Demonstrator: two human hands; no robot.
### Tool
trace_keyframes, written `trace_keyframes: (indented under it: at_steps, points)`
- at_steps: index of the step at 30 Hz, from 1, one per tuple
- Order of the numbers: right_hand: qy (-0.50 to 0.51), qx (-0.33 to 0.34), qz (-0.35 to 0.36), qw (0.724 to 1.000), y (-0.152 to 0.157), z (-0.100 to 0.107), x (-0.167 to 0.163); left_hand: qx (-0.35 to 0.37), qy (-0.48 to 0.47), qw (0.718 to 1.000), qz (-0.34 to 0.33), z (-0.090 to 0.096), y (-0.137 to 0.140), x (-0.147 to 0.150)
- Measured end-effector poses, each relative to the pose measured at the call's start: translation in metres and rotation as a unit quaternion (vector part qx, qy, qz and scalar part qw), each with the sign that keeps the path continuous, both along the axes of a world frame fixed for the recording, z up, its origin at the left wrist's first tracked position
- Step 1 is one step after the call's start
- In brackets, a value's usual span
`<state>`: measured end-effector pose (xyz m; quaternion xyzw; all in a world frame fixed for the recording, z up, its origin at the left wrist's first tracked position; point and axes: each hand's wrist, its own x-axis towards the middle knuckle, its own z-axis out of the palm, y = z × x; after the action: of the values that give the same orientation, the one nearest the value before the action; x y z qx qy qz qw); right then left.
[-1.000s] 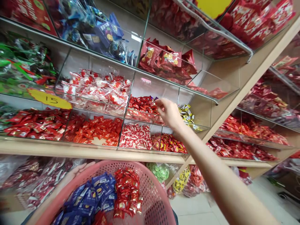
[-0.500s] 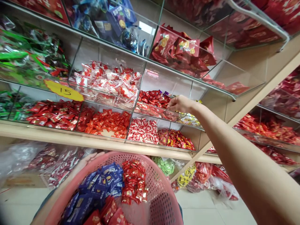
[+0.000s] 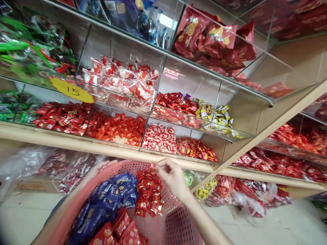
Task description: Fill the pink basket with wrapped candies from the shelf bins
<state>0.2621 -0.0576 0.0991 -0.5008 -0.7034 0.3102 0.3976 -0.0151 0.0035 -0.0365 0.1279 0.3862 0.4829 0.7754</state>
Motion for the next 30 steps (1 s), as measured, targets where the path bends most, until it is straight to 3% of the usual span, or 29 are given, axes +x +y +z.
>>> trace_keyframes:
  at_steps: [2, 4, 8, 11, 14, 18, 22, 26, 28, 30]
  points:
    - [0.047, -0.099, -0.026, 0.994, 0.008, -0.046, -0.007, -0.008, 0.009, 1.000, 0.009, 0.007, -0.002, 0.002]
    - [0.090, -0.152, -0.054, 0.983, 0.016, -0.078, -0.013, -0.014, 0.012, 1.000, 0.014, 0.012, -0.004, 0.003]
    - [0.118, -0.189, -0.095, 0.970, 0.027, -0.105, -0.020, -0.033, 0.020, 0.999, 0.019, 0.016, -0.004, 0.004]
    - [0.081, -0.160, -0.109, 0.978, 0.029, -0.111, -0.024, -0.038, 0.024, 0.999, 0.028, 0.020, -0.005, 0.005]
    - [-0.033, -0.060, -0.114, 0.991, 0.027, -0.110, -0.026, -0.029, 0.021, 0.999, 0.032, 0.027, -0.009, 0.007]
    - [-0.179, 0.039, -0.064, 0.981, 0.019, -0.099, -0.025, -0.028, 0.023, 0.999, 0.029, 0.036, -0.014, 0.009]
    - [-0.342, 0.114, 0.059, 0.931, 0.015, -0.088, -0.028, -0.020, 0.015, 0.999, 0.024, 0.035, -0.013, 0.009]
    - [-0.467, 0.146, 0.100, 0.866, 0.020, -0.091, -0.039, -0.024, 0.014, 0.999, 0.021, 0.029, -0.012, 0.008]
    - [-0.492, 0.147, 0.107, 0.852, 0.023, -0.094, -0.043, -0.017, 0.013, 1.000, 0.015, 0.025, -0.011, 0.006]
    - [-0.485, 0.147, 0.108, 0.855, 0.024, -0.094, -0.043, -0.008, 0.010, 1.000, 0.012, 0.019, -0.010, 0.004]
